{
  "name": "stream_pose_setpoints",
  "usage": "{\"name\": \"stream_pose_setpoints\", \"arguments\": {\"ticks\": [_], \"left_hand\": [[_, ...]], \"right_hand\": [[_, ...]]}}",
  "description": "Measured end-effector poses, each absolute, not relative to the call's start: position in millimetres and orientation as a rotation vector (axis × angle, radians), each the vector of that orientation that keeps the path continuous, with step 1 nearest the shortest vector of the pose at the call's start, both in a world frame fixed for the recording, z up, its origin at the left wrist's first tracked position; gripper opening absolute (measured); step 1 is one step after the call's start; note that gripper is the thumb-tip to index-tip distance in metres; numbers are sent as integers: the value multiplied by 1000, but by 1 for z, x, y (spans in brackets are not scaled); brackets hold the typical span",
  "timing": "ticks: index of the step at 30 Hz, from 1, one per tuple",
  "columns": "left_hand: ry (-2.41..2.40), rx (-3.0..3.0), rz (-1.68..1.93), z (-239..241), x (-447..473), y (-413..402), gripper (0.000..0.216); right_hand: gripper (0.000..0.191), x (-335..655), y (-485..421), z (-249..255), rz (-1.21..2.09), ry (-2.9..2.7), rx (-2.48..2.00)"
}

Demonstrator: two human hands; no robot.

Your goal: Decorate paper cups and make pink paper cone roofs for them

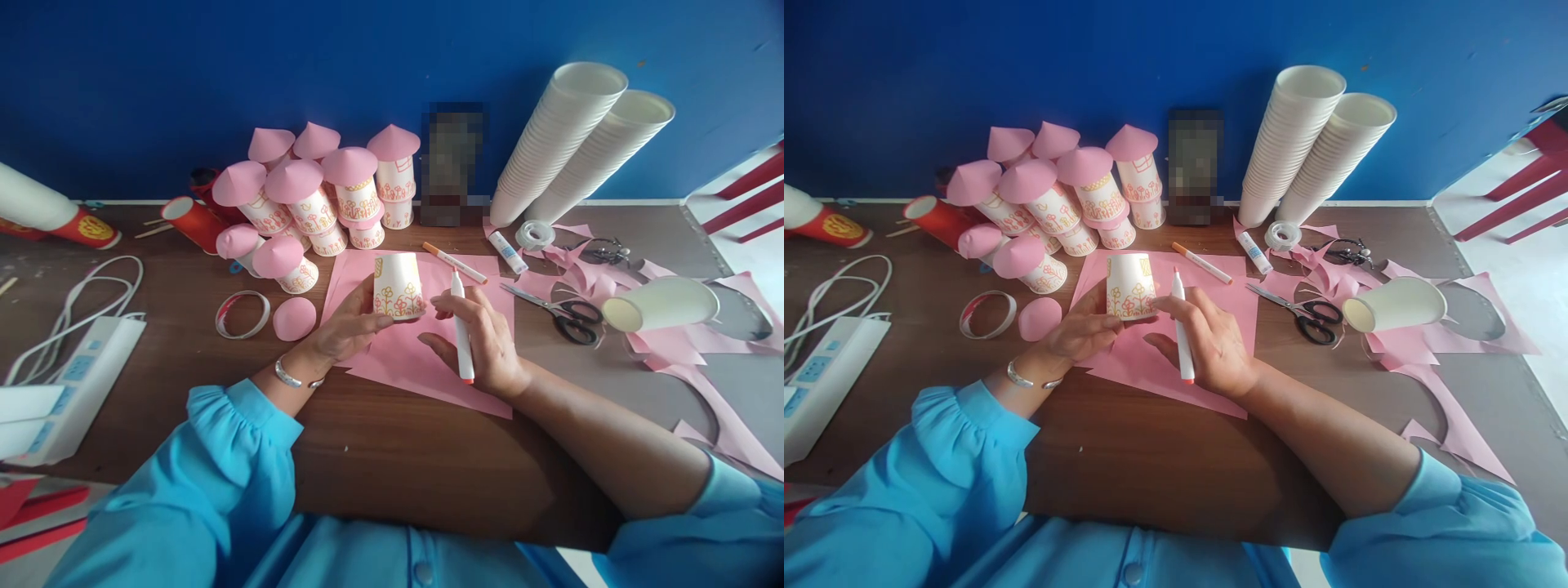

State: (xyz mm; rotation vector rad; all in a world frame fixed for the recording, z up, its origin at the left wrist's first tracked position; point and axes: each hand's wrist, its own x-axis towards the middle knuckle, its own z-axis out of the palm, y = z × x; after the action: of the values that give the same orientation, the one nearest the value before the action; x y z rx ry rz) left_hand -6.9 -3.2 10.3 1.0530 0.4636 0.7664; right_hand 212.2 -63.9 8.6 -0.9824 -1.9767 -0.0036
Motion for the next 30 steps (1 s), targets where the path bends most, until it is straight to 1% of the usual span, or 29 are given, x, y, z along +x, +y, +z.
{"name": "stream_pose_setpoints", "arguments": {"ticks": [8,19,24,26,30], "left_hand": [[477,1067,773,4,-8,-3,68],[405,1084,701,0,-8,0,74],[455,1092,665,-5,-9,1,83],[492,1084,653,-5,-8,1,81],[496,1064,657,-1,-6,-1,70]], "right_hand": [[34,212,-60,7,87,-1920,-994],[33,211,-61,8,100,-1936,-1004],[33,210,-62,3,107,-1935,-1015],[33,210,-62,2,113,-1942,-1012],[35,209,-62,0,129,-1943,-1002]]}}
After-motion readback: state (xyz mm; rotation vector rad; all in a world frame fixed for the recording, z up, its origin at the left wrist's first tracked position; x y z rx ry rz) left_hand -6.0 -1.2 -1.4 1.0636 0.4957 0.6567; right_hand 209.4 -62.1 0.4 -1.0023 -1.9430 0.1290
